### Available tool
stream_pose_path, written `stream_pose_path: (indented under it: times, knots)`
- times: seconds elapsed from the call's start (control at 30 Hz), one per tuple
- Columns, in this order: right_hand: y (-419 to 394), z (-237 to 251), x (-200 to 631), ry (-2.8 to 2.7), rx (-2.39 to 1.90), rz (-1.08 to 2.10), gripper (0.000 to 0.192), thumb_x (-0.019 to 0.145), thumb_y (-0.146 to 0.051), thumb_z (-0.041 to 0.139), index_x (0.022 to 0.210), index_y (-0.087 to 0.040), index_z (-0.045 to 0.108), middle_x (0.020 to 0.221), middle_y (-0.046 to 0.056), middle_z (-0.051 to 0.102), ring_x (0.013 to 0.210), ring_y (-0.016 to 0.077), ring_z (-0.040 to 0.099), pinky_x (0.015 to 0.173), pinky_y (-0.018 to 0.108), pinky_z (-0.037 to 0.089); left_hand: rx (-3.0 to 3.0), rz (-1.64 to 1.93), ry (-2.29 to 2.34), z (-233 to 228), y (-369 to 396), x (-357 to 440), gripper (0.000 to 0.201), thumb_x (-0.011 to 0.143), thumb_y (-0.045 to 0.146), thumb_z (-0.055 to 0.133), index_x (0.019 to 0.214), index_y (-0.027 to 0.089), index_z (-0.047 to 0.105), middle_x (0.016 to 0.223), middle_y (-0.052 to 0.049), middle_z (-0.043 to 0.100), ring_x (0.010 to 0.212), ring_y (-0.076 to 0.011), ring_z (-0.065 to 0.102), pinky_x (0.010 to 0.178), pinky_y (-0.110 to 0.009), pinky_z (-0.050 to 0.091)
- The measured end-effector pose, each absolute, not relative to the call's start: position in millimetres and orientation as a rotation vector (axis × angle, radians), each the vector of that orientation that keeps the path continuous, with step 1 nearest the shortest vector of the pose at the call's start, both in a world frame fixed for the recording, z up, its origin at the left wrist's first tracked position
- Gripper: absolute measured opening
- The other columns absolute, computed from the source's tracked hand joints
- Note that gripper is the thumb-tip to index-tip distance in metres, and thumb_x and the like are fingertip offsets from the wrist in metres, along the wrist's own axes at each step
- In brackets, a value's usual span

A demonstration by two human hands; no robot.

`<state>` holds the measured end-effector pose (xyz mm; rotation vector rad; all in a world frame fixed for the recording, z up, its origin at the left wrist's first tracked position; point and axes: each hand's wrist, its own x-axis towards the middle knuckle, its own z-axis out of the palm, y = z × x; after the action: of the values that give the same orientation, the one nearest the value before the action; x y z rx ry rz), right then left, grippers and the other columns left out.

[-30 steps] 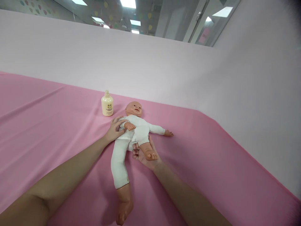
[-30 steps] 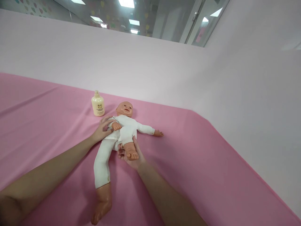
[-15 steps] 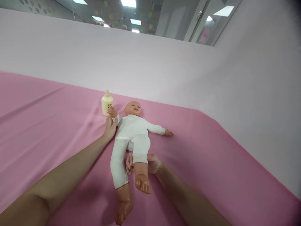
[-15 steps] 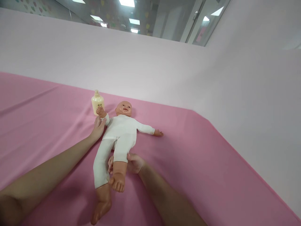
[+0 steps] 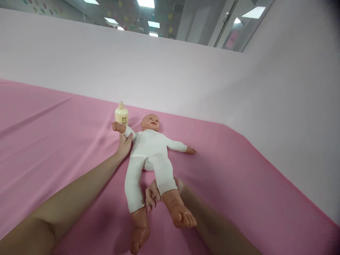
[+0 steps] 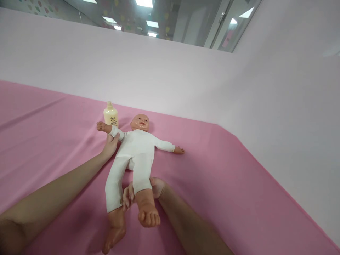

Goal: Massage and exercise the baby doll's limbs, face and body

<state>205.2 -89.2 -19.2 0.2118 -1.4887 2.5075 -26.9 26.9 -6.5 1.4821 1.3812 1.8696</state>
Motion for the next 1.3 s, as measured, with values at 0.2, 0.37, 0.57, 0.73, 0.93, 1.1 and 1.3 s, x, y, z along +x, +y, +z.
stream_pose_path:
  times: [0.2,0.37,0.57,0.73,0.93,1.1,1.3]
  knots:
    - [-87,-4,202,-1.059,0.367,2.387,0.077,0.071,-0.098,0.037,0.069,-0.022,0.053,0.073,0.001,0.050,0.073,0.0179,0.057,0.080,0.038,0.052,1.821,1.710,1.381,-9,21,-26,0.038,0.092,0.042,0.056,0.123,0.020,0.057,0.132,-0.014,0.053,0.130,-0.0290,0.048,0.118,-0.051,0.033]
    - [-84,16,206,-0.847,-0.132,2.291,0.066,0.077,-0.085,0.051,0.071,-0.019,0.054,0.083,0.004,0.050,0.080,0.0194,0.055,0.082,0.036,0.050,2.136,1.444,1.376,-3,9,-24,0.039,0.090,0.022,0.053,0.126,0.027,0.065,0.149,-0.010,0.041,0.141,-0.0294,0.037,0.121,-0.054,0.026]
    - [-82,12,203,-0.804,-0.418,2.277,0.067,0.072,-0.085,0.061,0.075,-0.018,0.060,0.086,0.003,0.054,0.078,0.0176,0.057,0.081,0.034,0.049,2.274,1.261,1.374,5,5,-25,0.054,0.081,0.007,0.044,0.123,0.029,0.070,0.151,-0.006,0.044,0.142,-0.0272,0.036,0.121,-0.052,0.029]
    - [-81,5,204,-0.880,-0.407,2.302,0.070,0.074,-0.089,0.056,0.078,-0.019,0.059,0.087,0.003,0.052,0.078,0.0164,0.057,0.079,0.032,0.049,2.191,1.329,1.328,6,5,-25,0.048,0.084,0.011,0.046,0.121,0.028,0.070,0.148,-0.006,0.049,0.141,-0.0261,0.039,0.121,-0.050,0.028]
    - [-80,-9,206,-1.104,-0.195,2.384,0.071,0.073,-0.091,0.050,0.078,-0.021,0.056,0.084,0.005,0.050,0.083,0.0209,0.057,0.076,0.035,0.051,1.769,1.593,1.270,0,15,-25,0.033,0.089,0.036,0.058,0.119,0.022,0.062,0.125,-0.011,0.065,0.124,-0.0286,0.055,0.115,-0.051,0.037]
    - [-84,-14,207,-1.187,-0.058,2.405,0.076,0.072,-0.093,0.046,0.082,-0.019,0.058,0.084,0.007,0.054,0.078,0.0217,0.058,0.075,0.039,0.050,1.303,1.722,1.253,-4,23,-27,0.035,0.089,0.037,0.058,0.119,0.021,0.050,0.122,-0.012,0.064,0.125,-0.0256,0.058,0.111,-0.044,0.045]
    - [-90,-9,213,-1.269,-0.044,2.542,0.074,0.069,-0.085,0.053,0.090,-0.015,0.061,0.088,0.013,0.063,0.082,0.0268,0.063,0.082,0.048,0.051,1.261,1.737,1.270,0,23,-26,0.051,0.085,0.031,0.064,0.129,0.023,0.040,0.136,-0.014,0.057,0.133,-0.0247,0.052,0.118,-0.044,0.038]
